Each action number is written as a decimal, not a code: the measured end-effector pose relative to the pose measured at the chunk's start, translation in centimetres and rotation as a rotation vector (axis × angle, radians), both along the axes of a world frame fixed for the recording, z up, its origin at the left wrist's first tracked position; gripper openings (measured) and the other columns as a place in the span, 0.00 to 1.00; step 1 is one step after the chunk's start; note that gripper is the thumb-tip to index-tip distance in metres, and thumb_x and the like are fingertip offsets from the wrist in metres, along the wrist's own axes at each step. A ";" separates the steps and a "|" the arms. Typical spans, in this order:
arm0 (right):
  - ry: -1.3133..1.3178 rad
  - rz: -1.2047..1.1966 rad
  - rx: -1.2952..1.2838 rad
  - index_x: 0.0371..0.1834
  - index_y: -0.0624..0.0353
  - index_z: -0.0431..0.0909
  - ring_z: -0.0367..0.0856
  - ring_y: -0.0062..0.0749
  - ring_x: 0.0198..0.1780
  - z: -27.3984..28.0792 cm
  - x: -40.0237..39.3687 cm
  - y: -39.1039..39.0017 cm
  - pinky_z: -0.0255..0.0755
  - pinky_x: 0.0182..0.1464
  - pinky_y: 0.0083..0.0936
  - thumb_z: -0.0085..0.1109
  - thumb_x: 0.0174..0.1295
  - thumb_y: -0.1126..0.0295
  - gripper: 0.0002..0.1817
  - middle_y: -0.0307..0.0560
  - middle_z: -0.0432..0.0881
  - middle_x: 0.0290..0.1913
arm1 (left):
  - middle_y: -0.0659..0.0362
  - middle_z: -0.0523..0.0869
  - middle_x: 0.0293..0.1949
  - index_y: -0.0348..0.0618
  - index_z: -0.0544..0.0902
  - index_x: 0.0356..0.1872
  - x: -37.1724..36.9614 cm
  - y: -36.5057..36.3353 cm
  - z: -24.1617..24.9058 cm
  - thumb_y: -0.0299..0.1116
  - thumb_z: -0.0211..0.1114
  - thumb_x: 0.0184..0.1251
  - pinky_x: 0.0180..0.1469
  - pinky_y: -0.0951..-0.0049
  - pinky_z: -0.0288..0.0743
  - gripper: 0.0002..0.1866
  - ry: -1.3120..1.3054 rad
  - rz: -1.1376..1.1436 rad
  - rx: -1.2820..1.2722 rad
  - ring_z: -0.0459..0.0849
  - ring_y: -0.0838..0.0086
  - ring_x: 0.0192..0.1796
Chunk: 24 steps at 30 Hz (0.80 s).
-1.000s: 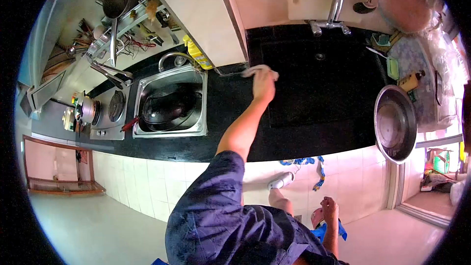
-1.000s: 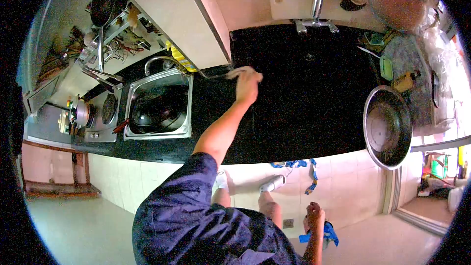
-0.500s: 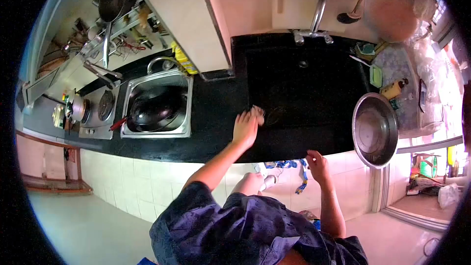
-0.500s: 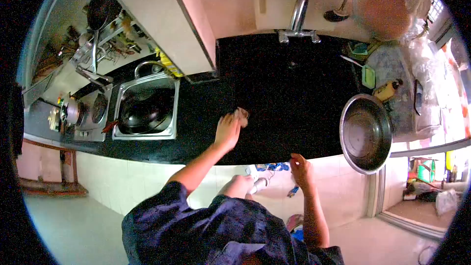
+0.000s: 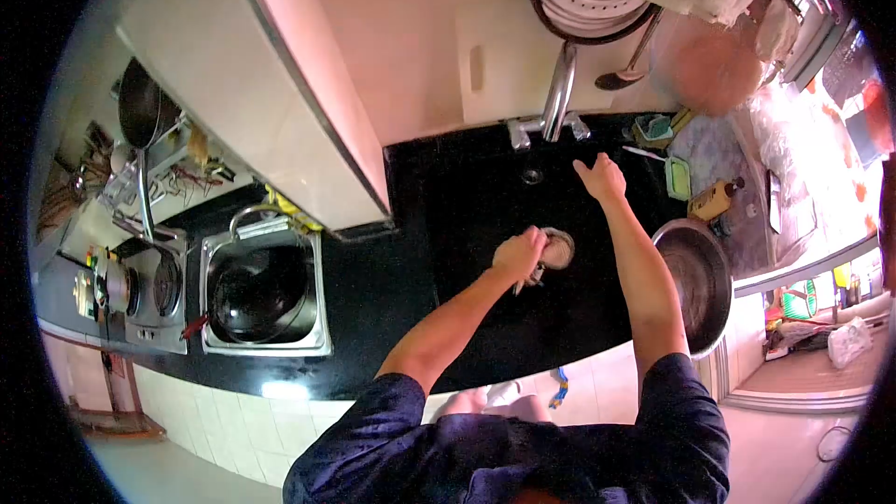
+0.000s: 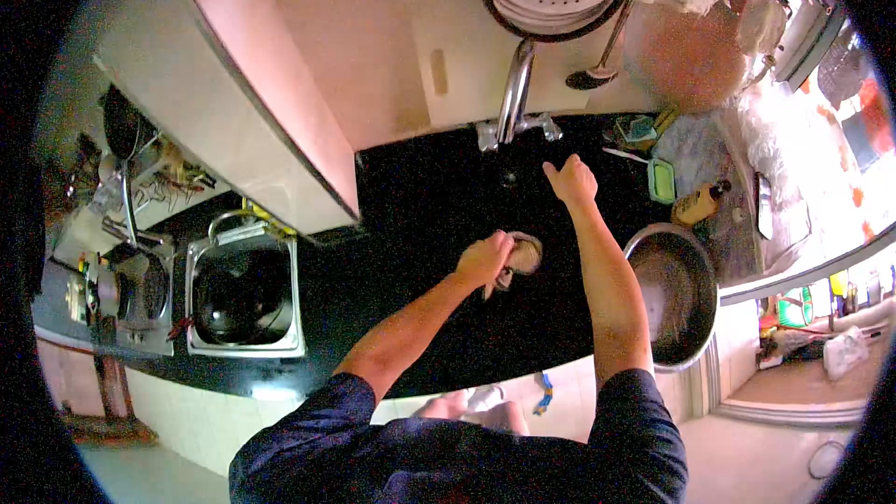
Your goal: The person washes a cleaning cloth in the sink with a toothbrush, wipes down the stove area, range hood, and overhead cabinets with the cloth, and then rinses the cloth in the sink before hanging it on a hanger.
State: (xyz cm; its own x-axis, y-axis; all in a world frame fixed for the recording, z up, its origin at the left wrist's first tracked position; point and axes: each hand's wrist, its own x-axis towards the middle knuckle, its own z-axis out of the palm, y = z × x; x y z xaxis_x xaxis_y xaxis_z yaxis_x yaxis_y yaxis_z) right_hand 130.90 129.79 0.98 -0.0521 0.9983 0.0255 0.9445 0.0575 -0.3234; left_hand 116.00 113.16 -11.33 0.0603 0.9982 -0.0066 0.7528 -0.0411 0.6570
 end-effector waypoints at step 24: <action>-0.619 0.272 0.387 0.34 0.62 0.77 0.87 0.30 0.36 -4.1 -3.7 10.9 0.83 0.29 0.26 0.54 0.64 0.62 0.13 0.50 0.85 0.34 | 0.44 0.84 0.35 0.47 0.83 0.40 -2.8 7.7 8.3 0.50 0.47 0.70 0.41 0.50 0.79 0.21 0.037 0.231 -0.028 0.85 0.47 0.38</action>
State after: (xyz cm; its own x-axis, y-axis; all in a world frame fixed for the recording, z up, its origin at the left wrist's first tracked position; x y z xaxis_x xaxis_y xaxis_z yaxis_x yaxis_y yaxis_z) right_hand 127.18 140.70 -3.13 -0.4122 0.8743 0.2563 0.8830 0.3141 0.3489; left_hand 113.22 120.88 -2.99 -0.1706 0.9848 -0.0320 0.7638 0.1527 0.6271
